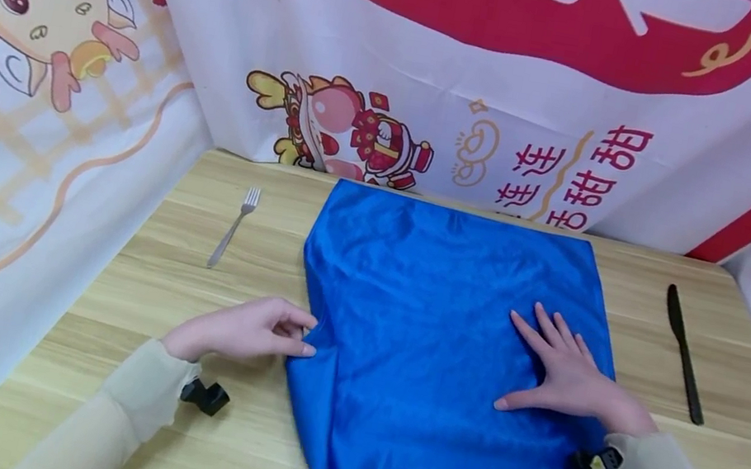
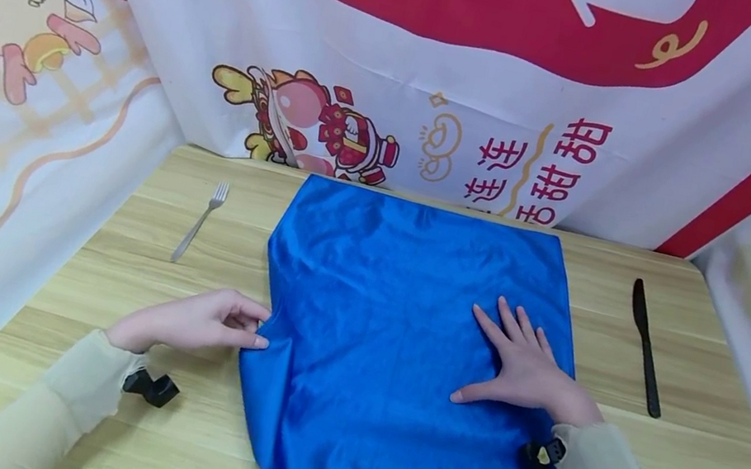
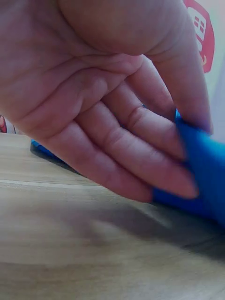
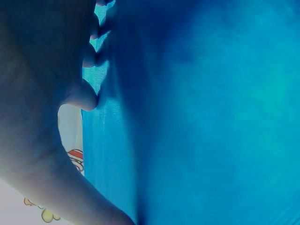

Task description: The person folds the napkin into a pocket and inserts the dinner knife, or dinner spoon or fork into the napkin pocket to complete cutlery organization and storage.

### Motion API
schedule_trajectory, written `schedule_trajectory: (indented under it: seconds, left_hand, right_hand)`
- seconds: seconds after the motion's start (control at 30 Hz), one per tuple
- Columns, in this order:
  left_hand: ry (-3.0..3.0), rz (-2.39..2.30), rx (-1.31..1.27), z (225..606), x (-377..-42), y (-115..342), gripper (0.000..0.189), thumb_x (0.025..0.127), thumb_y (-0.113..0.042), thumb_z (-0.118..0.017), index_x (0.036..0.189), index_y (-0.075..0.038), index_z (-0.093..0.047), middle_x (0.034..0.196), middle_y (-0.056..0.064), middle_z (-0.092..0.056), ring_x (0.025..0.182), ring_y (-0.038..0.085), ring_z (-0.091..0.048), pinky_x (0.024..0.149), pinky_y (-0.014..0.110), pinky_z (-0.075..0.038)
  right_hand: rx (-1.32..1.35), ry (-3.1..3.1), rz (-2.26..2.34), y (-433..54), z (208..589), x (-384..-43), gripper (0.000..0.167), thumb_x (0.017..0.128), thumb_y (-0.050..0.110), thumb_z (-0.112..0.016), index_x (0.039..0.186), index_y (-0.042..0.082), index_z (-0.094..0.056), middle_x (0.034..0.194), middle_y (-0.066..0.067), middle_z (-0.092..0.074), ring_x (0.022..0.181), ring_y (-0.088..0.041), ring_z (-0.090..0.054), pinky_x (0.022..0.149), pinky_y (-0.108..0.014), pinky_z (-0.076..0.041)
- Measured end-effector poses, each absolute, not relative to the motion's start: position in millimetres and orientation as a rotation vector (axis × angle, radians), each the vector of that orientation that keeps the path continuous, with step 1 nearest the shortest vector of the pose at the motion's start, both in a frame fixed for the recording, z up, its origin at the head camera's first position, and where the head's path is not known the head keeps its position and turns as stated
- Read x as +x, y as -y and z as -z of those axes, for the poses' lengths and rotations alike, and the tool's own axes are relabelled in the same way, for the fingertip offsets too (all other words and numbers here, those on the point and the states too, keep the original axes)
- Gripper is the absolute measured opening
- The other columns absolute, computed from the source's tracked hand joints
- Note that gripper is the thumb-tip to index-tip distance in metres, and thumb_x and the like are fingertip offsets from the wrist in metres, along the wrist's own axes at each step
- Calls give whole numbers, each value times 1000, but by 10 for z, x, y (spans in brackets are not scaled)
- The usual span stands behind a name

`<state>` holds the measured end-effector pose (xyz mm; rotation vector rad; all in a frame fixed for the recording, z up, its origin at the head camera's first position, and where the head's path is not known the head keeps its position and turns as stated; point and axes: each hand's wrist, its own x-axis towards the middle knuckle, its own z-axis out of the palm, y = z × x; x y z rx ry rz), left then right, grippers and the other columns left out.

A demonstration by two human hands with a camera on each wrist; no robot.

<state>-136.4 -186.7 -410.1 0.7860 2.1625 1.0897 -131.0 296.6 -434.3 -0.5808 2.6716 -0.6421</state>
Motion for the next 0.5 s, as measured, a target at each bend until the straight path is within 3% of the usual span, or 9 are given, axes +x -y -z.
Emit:
schedule_trajectory:
  seconds: [0.13, 0.33, 0.5]
  left_hand:
    - [-2155, -1112, 715, 4059, -1336, 1871, 51, 103, -21, -64, 142, 7, -50, 71, -5, -53, 60, 14, -47, 61, 27, -39]
    - [-2082, -1068, 583, 3964, -1264, 2052, 47, 102, -17, -65, 138, 3, -42, 70, 6, -65, 56, 28, -65, 61, 31, -54]
    - [-1956, -1046, 506, 3956, -1165, 2265, 49, 100, -9, -65, 137, 8, -39, 67, 16, -66, 54, 37, -68, 57, 36, -59]
  right_hand:
    - [-576, -2677, 635, -2970, 4345, -1314, 123, 72, 66, -82, 165, 18, -16, 167, -23, 3, 147, -54, 7, 110, -75, 4]
    - [-574, -2675, 633, -2964, 4353, -1310, 123, 73, 66, -82, 165, 19, -15, 167, -22, 3, 147, -54, 7, 110, -75, 4]
    - [-568, -2680, 626, -2961, 4353, -1309, 123, 72, 67, -81, 165, 19, -15, 167, -23, 3, 147, -54, 6, 109, -76, 3]
